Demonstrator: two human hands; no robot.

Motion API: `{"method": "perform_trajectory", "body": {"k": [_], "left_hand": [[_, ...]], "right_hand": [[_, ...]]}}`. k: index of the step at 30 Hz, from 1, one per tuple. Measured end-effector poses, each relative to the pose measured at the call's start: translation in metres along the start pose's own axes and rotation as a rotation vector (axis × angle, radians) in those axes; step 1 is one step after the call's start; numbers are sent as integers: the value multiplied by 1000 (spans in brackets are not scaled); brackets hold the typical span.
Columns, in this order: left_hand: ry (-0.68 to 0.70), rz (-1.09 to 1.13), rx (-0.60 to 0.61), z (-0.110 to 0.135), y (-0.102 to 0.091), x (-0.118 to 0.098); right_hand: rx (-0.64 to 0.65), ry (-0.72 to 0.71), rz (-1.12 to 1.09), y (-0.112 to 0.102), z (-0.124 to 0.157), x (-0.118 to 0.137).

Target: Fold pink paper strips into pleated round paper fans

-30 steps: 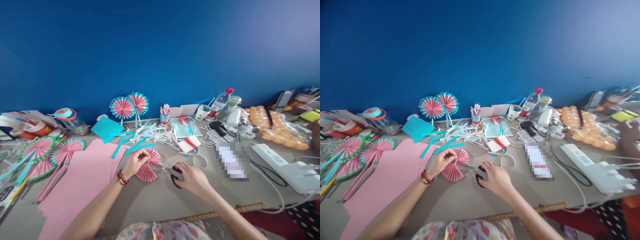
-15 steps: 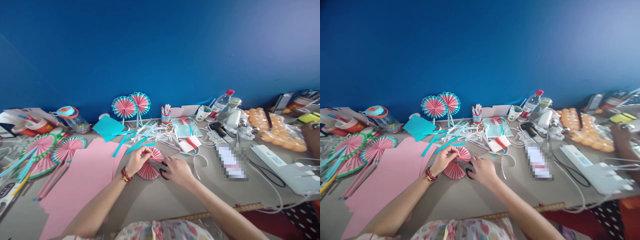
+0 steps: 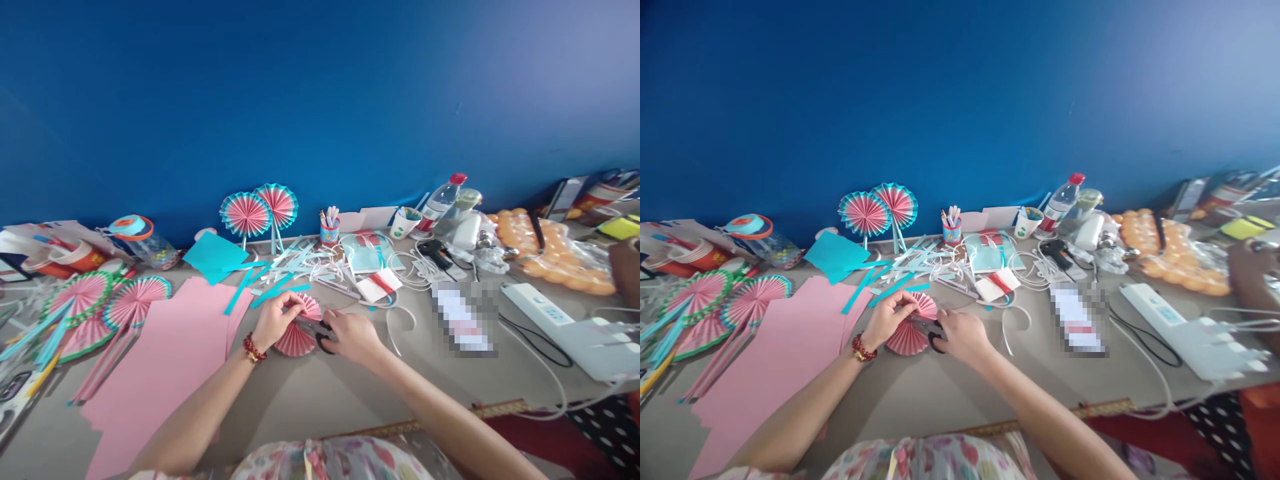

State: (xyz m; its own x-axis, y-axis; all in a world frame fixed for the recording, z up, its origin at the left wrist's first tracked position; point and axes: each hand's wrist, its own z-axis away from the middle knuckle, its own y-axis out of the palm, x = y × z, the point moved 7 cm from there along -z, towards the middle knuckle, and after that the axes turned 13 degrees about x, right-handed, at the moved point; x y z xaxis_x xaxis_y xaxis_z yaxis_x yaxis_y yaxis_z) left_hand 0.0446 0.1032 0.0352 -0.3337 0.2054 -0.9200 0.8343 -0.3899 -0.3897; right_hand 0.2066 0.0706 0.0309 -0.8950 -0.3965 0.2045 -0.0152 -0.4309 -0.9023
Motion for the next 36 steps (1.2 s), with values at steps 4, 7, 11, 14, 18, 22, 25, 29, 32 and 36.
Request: {"method": "perform_trajectory", "body": {"k": [4, 7, 11, 14, 18, 22, 25, 29, 32, 36], "left_hand": [[7, 12, 3, 1, 1, 0], [8, 21, -5, 1, 0, -1], [5, 42, -10, 3, 0, 2], [8, 76, -2, 3, 1, 5], [12, 102, 2, 4, 2, 9], [21, 59, -3, 3, 3, 10], [24, 29, -10, 3, 2, 11], [37, 19, -15, 3, 1, 10], [40, 27, -15, 4, 1, 9], [38, 37, -8, 4, 3, 7]], "right_hand": [[7, -19, -63, -2, -1, -2], [20, -62, -117, -3, -3, -4], [-3, -137, -155, -4, -5, -8], [-6, -163, -167, -5, -7, -11], [34, -145, -185, -4, -11, -16], [40, -115, -183, -3, -14, -21], [31, -123, -172, -4, -15, -21], [23, -119, -142, -7, -15, -18], [27, -112, -114, -8, -15, -13], [28, -86, -86, -6, -15, -10]]}}
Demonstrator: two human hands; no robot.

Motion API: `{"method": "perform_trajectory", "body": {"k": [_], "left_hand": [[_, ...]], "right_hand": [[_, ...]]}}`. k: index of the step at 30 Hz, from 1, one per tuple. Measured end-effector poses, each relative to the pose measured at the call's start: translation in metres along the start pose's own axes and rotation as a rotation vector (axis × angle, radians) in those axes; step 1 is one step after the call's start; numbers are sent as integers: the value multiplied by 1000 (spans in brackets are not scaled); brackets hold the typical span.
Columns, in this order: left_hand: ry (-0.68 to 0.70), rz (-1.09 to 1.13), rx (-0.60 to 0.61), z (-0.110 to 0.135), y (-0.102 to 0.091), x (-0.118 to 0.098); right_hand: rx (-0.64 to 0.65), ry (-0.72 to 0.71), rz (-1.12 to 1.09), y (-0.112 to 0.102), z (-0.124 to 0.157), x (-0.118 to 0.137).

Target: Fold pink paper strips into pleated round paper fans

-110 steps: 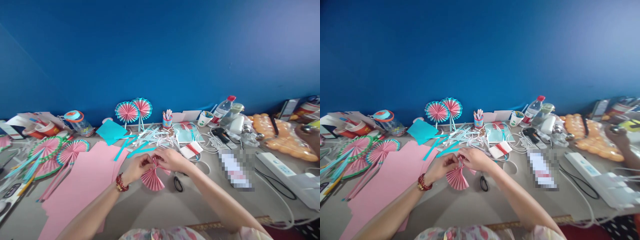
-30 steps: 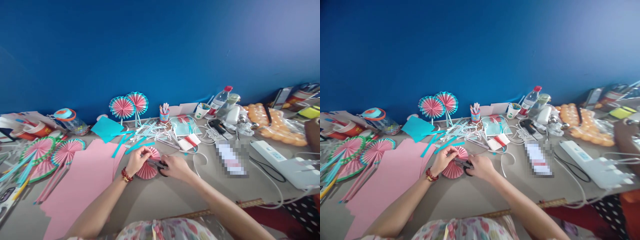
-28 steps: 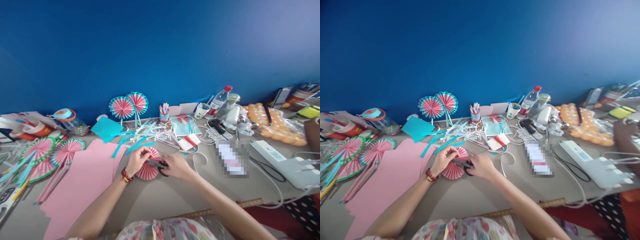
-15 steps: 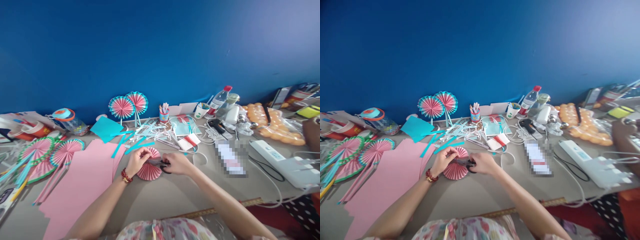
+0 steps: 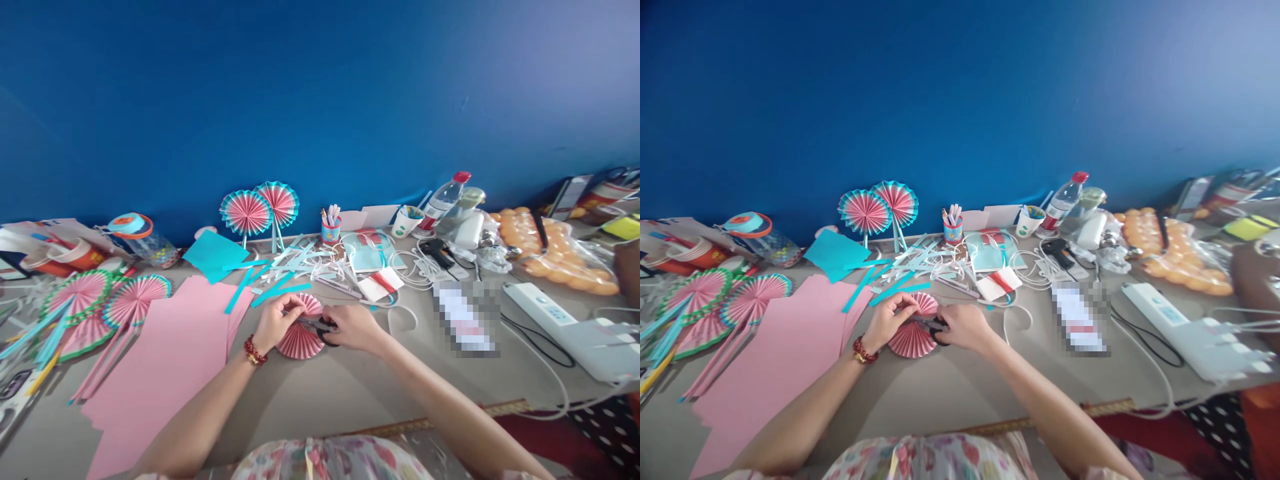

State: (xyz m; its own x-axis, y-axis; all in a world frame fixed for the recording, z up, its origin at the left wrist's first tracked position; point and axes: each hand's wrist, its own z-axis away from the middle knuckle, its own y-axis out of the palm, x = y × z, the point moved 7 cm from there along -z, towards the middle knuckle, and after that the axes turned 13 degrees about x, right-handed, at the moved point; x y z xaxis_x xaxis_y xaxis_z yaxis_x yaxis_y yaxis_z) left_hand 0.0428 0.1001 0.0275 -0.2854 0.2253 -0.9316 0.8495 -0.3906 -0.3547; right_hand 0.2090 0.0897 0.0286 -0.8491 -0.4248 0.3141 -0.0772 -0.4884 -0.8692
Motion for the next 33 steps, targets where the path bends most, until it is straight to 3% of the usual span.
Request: {"method": "perform_trajectory", "body": {"k": [11, 33], "left_hand": [[5, -24, -38, 2, -3, -1], [-8, 0, -36, 2, -2, 1]], "right_hand": [[-25, -4, -20, 7, 0, 2], [41, 24, 4, 8, 0, 6]]}}
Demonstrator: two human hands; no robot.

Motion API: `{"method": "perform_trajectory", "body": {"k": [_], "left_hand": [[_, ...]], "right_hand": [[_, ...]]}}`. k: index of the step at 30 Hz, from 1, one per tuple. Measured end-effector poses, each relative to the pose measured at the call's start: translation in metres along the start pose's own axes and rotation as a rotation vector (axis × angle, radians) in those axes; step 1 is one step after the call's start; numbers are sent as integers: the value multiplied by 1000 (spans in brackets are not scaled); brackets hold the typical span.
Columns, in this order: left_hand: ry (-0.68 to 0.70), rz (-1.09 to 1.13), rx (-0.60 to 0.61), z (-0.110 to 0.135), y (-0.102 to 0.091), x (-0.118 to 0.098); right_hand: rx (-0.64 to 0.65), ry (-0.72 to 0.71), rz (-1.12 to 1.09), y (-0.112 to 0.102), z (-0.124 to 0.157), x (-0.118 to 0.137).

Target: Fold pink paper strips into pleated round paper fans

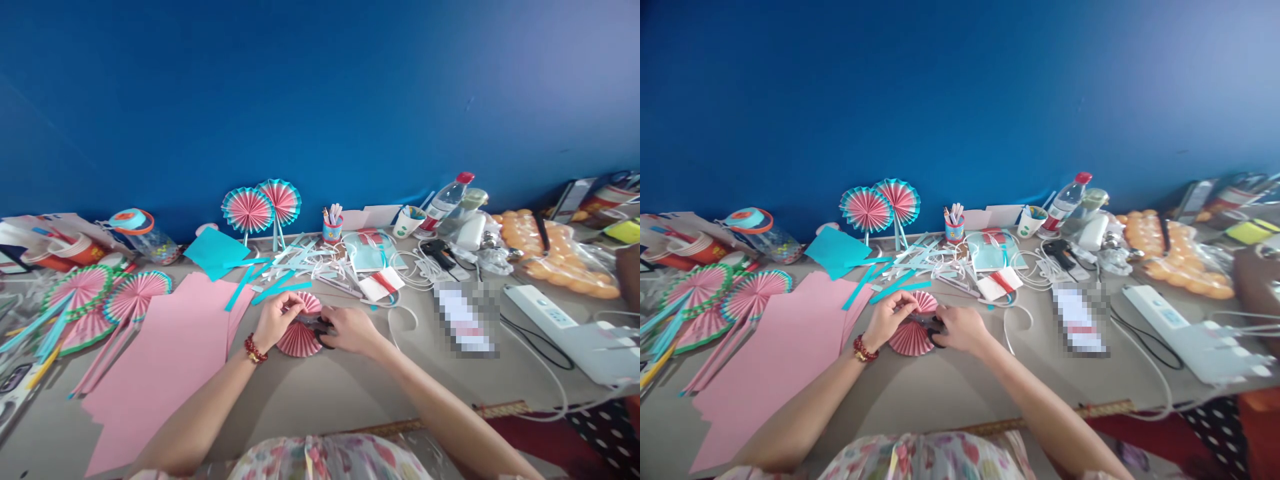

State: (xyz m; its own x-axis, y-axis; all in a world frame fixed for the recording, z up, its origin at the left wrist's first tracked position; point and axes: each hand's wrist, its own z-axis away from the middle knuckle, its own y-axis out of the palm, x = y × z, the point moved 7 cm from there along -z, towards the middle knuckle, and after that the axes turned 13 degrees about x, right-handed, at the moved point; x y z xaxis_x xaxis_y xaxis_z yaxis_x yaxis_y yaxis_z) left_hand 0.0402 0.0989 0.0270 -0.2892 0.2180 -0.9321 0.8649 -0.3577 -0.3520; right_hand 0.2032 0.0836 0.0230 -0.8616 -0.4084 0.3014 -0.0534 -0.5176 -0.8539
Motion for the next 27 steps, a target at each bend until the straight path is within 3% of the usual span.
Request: {"method": "perform_trajectory", "body": {"k": [20, 27], "left_hand": [[-4, 16, -3, 1, -1, -4], [34, 64, -91, 1, -15, -11]], "right_hand": [[32, 1, 32, 6, -9, -5], [-28, -10, 31, -7, 5, -3]]}}
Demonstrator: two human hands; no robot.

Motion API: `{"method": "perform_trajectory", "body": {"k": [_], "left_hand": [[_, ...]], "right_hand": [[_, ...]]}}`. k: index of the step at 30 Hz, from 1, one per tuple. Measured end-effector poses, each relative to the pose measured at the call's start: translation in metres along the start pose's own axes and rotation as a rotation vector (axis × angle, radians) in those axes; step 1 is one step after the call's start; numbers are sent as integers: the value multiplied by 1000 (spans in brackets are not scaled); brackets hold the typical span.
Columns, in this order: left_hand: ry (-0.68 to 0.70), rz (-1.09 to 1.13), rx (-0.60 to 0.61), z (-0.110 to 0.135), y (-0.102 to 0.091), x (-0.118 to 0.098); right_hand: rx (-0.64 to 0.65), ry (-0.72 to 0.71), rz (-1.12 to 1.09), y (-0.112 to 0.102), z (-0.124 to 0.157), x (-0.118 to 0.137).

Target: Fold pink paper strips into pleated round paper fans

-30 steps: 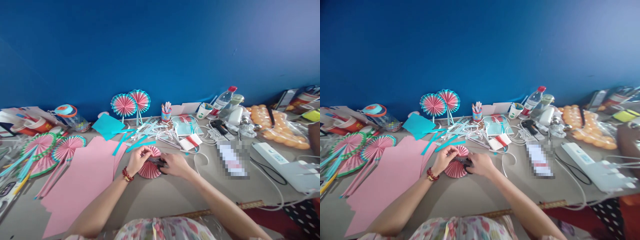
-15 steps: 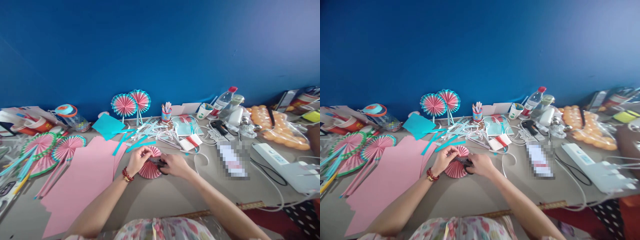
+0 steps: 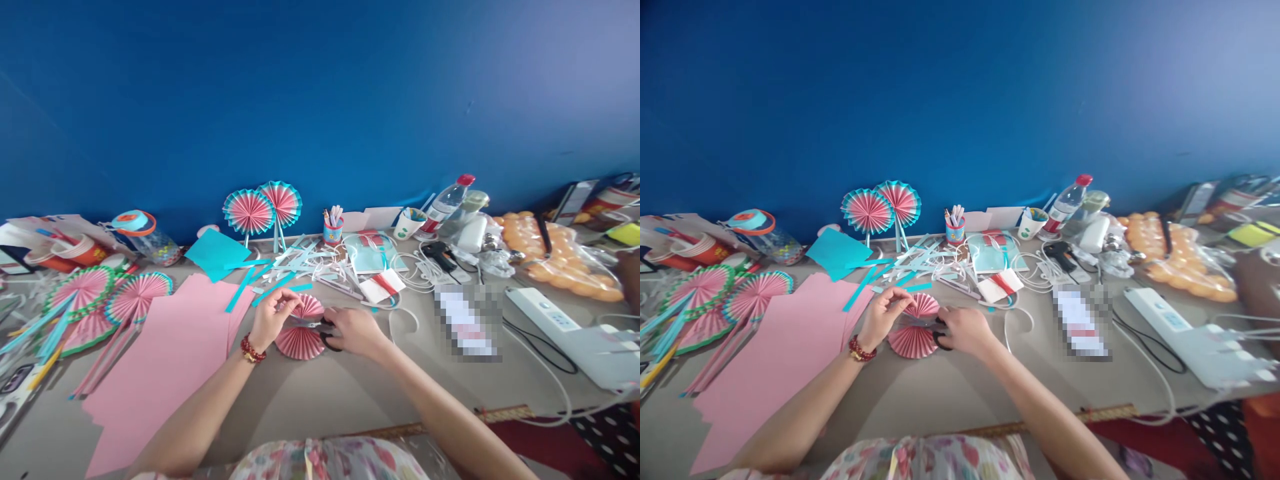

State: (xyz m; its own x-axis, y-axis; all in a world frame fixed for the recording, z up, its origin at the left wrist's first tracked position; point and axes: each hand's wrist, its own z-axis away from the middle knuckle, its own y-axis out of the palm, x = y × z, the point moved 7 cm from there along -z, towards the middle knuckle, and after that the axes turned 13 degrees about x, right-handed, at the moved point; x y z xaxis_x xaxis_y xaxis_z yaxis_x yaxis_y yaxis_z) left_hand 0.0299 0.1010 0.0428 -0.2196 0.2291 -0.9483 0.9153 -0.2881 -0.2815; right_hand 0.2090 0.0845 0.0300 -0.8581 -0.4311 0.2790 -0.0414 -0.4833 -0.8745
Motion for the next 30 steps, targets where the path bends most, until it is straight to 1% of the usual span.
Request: {"method": "perform_trajectory", "body": {"k": [3, 6, 9, 12, 14, 16, 18, 19, 20, 21, 22, 23, 24, 26, 27, 28, 29, 30], "left_hand": [[32, -8, -15, -5, -5, -8], [79, -51, 16, -18, -5, -23], [151, -118, 103, -48, 1, -47], [215, -199, 147, -94, 11, -70], [278, -177, 171, -128, 23, -83], [378, -189, 188, -157, 41, -93], [417, -211, 207, -181, 60, -96], [443, -229, 252, -189, 71, -96], [476, -321, 357, -194, 85, -95], [468, -448, 440, -198, 97, -91], [446, -575, 468, -201, 102, -86], [431, -675, 478, -203, 103, -82], [419, -736, 469, -203, 100, -79], [415, -771, 431, -197, 88, -75], [412, -774, 413, -190, 79, -73], [399, -781, 382, -181, 70, -71], [362, -783, 318, -169, 58, -68], [332, -794, 280, -153, 49, -64]], "right_hand": [[-55, 60, -25, -8, 18, -15], [-65, 128, -88, -5, 40, -34], [-53, 164, -160, 5, 61, -48], [-66, 198, -196, 17, 78, -55], [-100, 238, -203, 21, 85, -58], [-139, 291, -197, 25, 89, -62], [-169, 335, -188, 27, 91, -66], [-178, 350, -184, 29, 90, -67], [-186, 358, -180, 30, 90, -67], [-191, 363, -178, 32, 89, -68], [-194, 365, -178, 33, 88, -68], [-196, 370, -178, 35, 87, -68], [-193, 376, -178, 37, 86, -69], [-189, 405, -166, 40, 85, -71], [-188, 423, -155, 40, 85, -72], [-190, 434, -143, 40, 86, -73], [-192, 447, -133, 39, 86, -74], [-193, 465, -127, 38, 87, -75]]}}
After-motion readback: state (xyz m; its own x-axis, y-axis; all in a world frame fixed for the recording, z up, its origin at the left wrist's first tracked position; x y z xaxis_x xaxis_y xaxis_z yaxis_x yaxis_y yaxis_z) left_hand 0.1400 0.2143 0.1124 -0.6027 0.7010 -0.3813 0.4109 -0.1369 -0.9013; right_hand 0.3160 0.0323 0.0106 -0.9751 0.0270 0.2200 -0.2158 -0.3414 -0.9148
